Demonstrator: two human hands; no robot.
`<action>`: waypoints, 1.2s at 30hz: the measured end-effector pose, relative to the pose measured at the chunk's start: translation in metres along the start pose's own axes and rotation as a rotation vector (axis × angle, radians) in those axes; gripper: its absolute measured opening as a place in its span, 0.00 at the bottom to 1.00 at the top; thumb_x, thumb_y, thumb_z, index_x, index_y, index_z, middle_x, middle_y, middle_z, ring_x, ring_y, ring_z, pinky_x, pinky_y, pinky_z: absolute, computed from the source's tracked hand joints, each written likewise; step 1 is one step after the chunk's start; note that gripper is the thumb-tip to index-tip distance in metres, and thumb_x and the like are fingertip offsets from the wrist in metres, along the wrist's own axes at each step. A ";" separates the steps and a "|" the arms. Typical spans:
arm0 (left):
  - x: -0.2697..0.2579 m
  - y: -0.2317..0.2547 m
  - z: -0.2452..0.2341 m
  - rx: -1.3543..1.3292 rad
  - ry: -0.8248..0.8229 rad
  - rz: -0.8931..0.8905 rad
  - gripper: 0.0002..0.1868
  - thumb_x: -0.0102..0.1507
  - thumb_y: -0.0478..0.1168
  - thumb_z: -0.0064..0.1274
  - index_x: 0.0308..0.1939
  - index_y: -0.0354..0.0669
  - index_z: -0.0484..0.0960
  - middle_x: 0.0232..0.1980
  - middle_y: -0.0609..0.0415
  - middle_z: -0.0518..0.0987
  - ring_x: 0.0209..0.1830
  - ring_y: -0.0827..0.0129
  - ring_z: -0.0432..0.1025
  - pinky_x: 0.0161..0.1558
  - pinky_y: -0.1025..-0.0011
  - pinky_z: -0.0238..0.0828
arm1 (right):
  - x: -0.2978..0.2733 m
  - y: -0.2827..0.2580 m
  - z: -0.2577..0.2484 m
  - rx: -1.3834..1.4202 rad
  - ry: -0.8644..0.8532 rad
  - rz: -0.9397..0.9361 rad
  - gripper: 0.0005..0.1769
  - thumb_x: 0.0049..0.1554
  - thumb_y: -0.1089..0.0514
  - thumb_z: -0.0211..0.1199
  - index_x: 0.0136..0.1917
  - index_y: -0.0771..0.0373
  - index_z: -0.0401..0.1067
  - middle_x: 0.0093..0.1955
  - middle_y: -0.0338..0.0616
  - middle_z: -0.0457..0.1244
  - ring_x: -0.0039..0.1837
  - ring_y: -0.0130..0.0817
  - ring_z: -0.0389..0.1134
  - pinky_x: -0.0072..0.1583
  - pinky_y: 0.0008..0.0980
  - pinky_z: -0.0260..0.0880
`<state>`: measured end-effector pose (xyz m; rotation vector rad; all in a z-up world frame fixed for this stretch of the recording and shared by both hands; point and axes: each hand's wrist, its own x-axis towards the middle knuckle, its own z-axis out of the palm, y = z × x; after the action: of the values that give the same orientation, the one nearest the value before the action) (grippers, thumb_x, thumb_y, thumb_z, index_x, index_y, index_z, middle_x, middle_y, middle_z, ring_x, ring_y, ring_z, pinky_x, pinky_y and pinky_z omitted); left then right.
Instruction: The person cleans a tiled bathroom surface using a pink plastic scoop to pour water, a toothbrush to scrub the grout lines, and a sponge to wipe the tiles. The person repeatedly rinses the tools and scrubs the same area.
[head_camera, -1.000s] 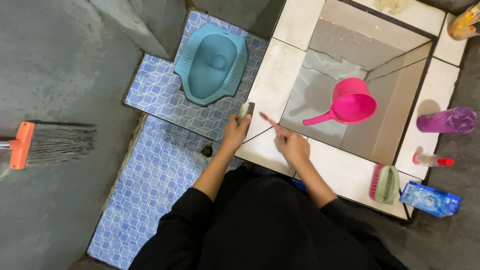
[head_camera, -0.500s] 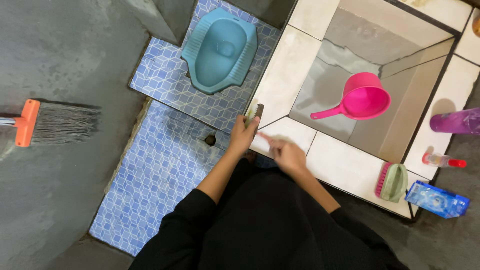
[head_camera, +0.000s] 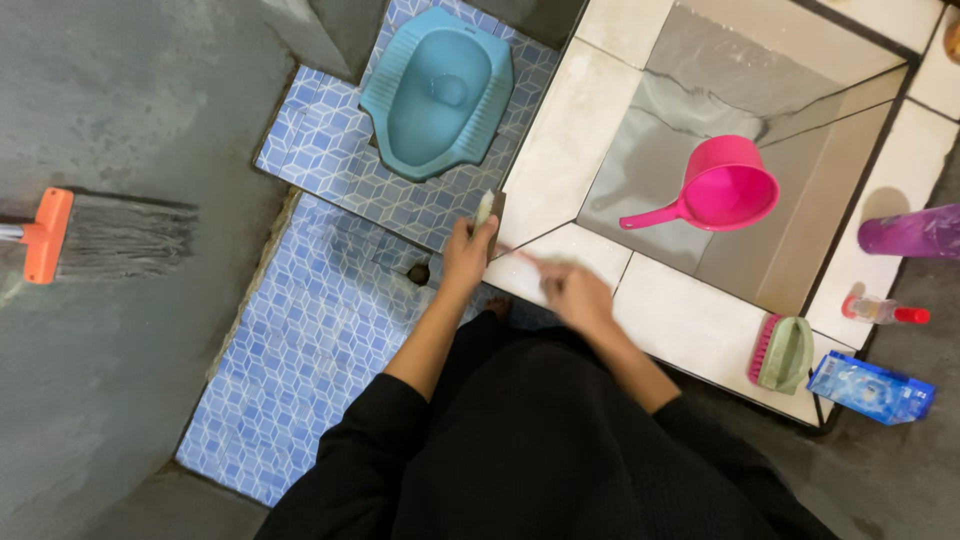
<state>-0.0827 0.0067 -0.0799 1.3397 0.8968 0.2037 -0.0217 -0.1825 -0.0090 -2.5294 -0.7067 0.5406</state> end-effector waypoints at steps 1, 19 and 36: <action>0.001 0.001 -0.001 -0.006 0.008 -0.015 0.26 0.61 0.58 0.57 0.39 0.36 0.75 0.30 0.49 0.79 0.24 0.69 0.76 0.28 0.70 0.72 | -0.003 -0.002 0.002 0.024 0.005 0.060 0.09 0.57 0.52 0.62 0.49 0.50 0.81 0.58 0.38 0.71 0.53 0.44 0.73 0.53 0.40 0.72; -0.015 -0.010 -0.019 -0.149 0.062 -0.009 0.24 0.62 0.58 0.58 0.39 0.38 0.74 0.29 0.52 0.76 0.26 0.70 0.72 0.29 0.71 0.67 | -0.002 -0.017 0.012 -0.141 -0.043 -0.157 0.10 0.54 0.53 0.62 0.45 0.47 0.84 0.51 0.44 0.71 0.53 0.49 0.72 0.52 0.43 0.71; -0.028 -0.016 -0.035 -0.111 0.047 -0.035 0.20 0.62 0.54 0.58 0.38 0.39 0.75 0.34 0.51 0.79 0.29 0.71 0.75 0.32 0.74 0.70 | -0.014 -0.021 0.017 -0.004 -0.022 0.017 0.09 0.57 0.55 0.61 0.47 0.48 0.82 0.51 0.39 0.72 0.49 0.43 0.73 0.52 0.40 0.72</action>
<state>-0.1305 0.0118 -0.0809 1.2199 0.9347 0.2546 -0.0491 -0.1692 -0.0081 -2.5387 -0.6958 0.5741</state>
